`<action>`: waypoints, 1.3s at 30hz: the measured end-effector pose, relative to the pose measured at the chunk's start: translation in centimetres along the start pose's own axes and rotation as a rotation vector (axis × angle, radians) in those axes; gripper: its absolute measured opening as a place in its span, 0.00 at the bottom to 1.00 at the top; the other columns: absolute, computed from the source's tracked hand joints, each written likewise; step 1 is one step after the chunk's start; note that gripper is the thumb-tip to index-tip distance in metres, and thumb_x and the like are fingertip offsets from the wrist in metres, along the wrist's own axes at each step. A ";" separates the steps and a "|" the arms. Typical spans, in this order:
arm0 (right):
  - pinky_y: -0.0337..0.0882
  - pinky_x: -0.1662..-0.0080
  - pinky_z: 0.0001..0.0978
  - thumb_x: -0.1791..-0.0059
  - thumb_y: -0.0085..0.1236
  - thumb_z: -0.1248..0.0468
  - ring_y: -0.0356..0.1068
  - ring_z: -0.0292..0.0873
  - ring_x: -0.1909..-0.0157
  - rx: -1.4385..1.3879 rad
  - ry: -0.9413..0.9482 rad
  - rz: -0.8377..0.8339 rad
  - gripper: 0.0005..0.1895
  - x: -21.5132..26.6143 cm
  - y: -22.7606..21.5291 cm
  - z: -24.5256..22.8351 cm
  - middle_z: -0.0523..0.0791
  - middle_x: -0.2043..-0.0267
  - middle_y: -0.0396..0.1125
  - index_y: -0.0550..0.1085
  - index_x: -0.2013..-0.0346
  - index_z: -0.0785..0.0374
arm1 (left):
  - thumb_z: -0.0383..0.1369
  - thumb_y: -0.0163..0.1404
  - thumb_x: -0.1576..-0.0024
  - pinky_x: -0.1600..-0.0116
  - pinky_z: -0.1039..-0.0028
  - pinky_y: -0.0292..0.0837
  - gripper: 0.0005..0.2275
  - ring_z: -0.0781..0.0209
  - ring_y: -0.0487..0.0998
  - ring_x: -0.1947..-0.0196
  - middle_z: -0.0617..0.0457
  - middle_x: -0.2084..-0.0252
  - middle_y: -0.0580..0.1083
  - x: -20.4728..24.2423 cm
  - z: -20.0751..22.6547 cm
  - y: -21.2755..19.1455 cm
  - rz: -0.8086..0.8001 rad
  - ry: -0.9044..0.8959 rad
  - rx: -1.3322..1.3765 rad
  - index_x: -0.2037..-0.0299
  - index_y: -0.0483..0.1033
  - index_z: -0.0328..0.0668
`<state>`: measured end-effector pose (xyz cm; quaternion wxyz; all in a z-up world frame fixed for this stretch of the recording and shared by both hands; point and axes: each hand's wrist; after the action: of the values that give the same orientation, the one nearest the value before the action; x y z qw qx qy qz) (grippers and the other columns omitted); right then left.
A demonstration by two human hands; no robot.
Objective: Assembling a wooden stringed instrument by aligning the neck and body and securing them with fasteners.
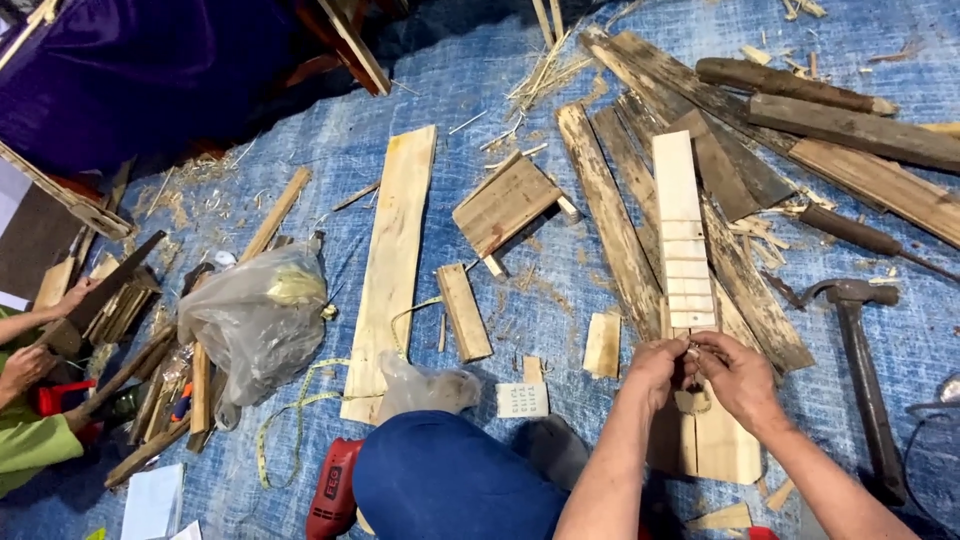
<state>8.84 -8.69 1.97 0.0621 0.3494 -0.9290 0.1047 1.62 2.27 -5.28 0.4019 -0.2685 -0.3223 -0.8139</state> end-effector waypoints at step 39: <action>0.74 0.58 0.41 0.46 0.52 0.79 0.69 0.50 0.60 -0.101 0.603 0.063 0.09 -0.8 -4.8 1.4 0.54 0.55 0.68 0.72 0.51 0.72 | 0.41 0.64 0.50 0.38 0.62 0.69 0.33 0.51 0.74 0.40 0.48 0.39 0.72 5.0 1.0 -3.1 0.361 0.048 -0.886 0.35 0.67 0.43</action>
<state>12.52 -12.04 1.17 0.3493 0.2702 -0.8830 0.1592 -3.44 2.02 -2.12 0.3913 -0.4466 0.1168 -0.7961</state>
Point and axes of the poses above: each hand's wrist, its own x-axis away from the middle knuckle, its own y-axis out of the palm, z = x × y
